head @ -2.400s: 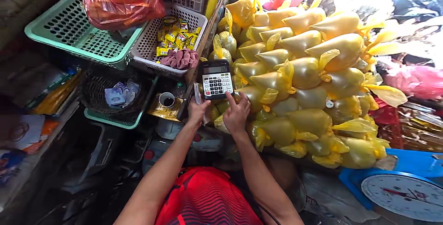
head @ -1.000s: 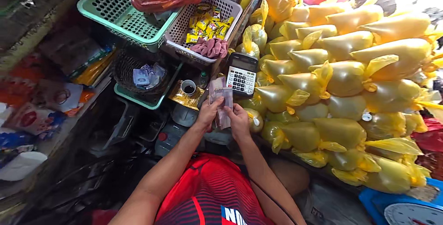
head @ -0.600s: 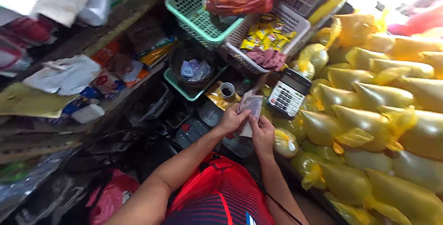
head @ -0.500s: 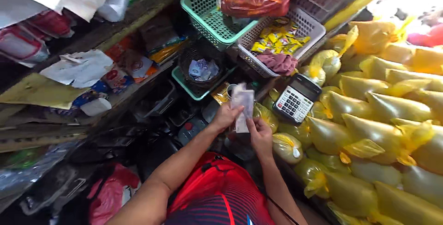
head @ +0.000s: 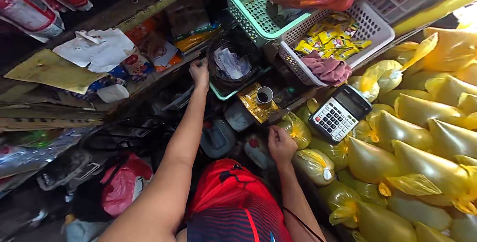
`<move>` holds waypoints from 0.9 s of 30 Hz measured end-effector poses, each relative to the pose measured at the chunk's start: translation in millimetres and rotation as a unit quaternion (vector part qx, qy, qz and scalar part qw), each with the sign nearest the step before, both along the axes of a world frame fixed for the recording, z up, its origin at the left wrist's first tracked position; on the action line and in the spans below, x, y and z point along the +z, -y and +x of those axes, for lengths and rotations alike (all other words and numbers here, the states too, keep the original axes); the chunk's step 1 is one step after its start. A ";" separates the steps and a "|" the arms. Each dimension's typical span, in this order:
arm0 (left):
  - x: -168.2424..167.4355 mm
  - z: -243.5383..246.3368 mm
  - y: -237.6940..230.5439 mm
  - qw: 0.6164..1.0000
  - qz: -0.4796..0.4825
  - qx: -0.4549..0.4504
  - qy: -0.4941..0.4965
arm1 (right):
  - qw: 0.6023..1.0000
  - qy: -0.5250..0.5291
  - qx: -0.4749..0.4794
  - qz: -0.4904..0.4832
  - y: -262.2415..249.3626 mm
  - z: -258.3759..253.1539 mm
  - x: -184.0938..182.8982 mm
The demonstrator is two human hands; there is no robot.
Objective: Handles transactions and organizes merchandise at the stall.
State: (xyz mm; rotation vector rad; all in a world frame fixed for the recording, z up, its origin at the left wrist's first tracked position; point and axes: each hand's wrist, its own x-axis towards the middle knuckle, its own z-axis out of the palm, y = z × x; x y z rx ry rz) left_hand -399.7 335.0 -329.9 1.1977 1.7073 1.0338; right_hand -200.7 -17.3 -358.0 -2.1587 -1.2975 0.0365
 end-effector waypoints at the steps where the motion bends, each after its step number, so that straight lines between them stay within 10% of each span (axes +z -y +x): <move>1: -10.0 -7.6 3.2 1.000 -0.016 -0.009 -0.006 | 1.000 0.020 0.011 0.011 1.4 -1.2 -2.0; 7: -31.4 -23.6 19.2 0.932 -0.050 -0.151 -0.326 | 0.999 0.001 0.028 0.019 -0.7 3.3 -0.6; 14: -57.7 22.3 2.0 0.747 -0.053 -0.320 -0.581 | 0.999 0.033 0.030 0.023 -2.8 1.7 -0.7; 27: -90.7 9.9 -0.1 0.920 -0.059 -0.293 -0.253 | 0.998 0.055 -0.009 -0.013 0.4 -7.6 4.4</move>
